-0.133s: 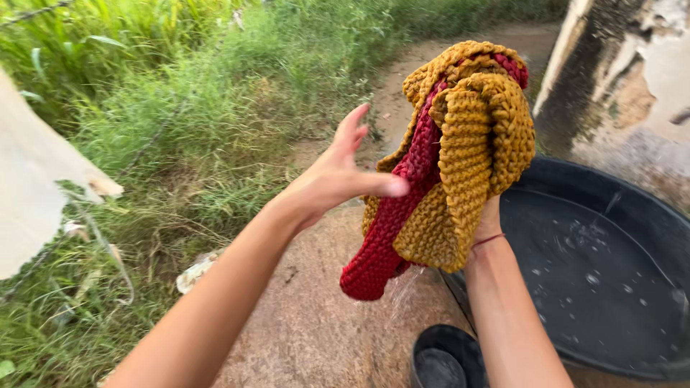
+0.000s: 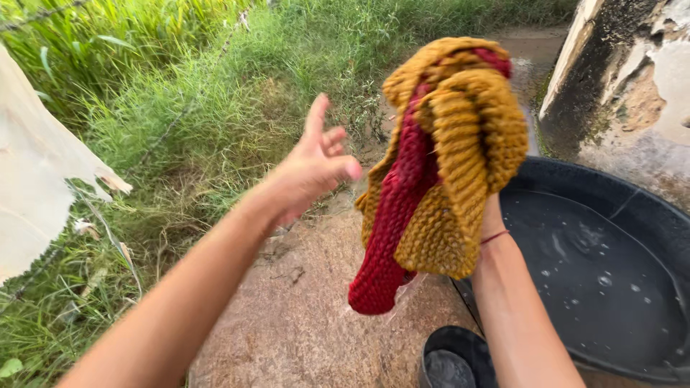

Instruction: The person washes a red and yellow knitted cloth and a multi-colored rug by hand, dipping them into a tub of water and wringing them out.

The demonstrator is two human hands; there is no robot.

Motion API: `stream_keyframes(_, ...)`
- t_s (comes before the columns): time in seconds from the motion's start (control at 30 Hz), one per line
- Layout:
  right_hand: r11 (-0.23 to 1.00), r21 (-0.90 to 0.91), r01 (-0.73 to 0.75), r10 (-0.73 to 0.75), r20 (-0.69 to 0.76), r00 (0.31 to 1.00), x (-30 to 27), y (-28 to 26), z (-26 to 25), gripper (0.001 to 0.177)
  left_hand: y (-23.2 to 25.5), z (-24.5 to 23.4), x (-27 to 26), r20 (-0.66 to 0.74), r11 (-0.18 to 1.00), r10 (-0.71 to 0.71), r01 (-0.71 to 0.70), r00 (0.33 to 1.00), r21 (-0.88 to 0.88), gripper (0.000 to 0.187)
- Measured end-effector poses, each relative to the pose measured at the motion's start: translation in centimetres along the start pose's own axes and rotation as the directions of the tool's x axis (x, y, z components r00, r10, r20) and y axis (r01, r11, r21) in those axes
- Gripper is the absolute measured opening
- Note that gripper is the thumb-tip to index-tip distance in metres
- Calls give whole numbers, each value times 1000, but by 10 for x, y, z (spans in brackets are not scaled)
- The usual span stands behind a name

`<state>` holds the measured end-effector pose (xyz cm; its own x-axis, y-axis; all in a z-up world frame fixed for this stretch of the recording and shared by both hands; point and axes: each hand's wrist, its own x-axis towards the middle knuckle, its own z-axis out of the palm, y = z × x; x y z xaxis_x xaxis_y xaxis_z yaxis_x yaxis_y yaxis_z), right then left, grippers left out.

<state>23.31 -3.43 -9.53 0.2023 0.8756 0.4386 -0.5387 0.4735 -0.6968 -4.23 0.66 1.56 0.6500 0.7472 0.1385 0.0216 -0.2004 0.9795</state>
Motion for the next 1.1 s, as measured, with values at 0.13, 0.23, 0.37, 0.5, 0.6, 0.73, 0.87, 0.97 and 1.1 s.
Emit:
stream_keyframes(0.13, 957, 83, -278, 278, 12, 961, -21, 3, 55, 57, 12, -7, 10, 107, 984, 180, -180, 978, -1, 154)
stream_keyframes(0.23, 878, 65, -475, 477, -18, 879, -50, 18, 75, 56, -2, 3, -1, 59, 945, 327, -325, 943, -43, 129)
stream_keyframes(0.37, 600, -571, -560, 469, -317, 825, -69, 23, 73, 51, -35, 1, -21, -138, 957, 201, -224, 970, -186, 91)
stream_keyframes(0.5, -76, -966, -249, 405, -258, 877, -82, 15, 91, 60, -87, -12, -24, -168, 917, 101, -157, 981, -366, 73)
stream_keyframes(0.6, -122, -943, -310, 445, -331, 832, -94, 7, 106, 61, -141, -15, -19, -188, 923, 19, -90, 982, -375, 69)
stream_keyframes(0.73, -110, -890, -443, 416, -446, 793, -97, 11, 102, 49, -204, -7, -12, -171, 919, -63, -10, 983, -394, 59)
stream_keyframes(0.87, 339, -644, -686, 516, -483, 707, -94, 5, 87, 43, -214, -24, -15, -98, 852, -114, 148, 989, 503, 89)
stream_keyframes(0.97, 588, -90, -804, 646, -547, 533, -97, 5, 92, 43, -198, -18, -34, 16, 663, -91, 49, 996, 747, 123)
stream_keyframes(1.1, 676, 34, -736, 650, -499, 574, -103, 17, 94, 44, -160, 6, -89, 242, 721, 314, -396, 918, 569, 155)
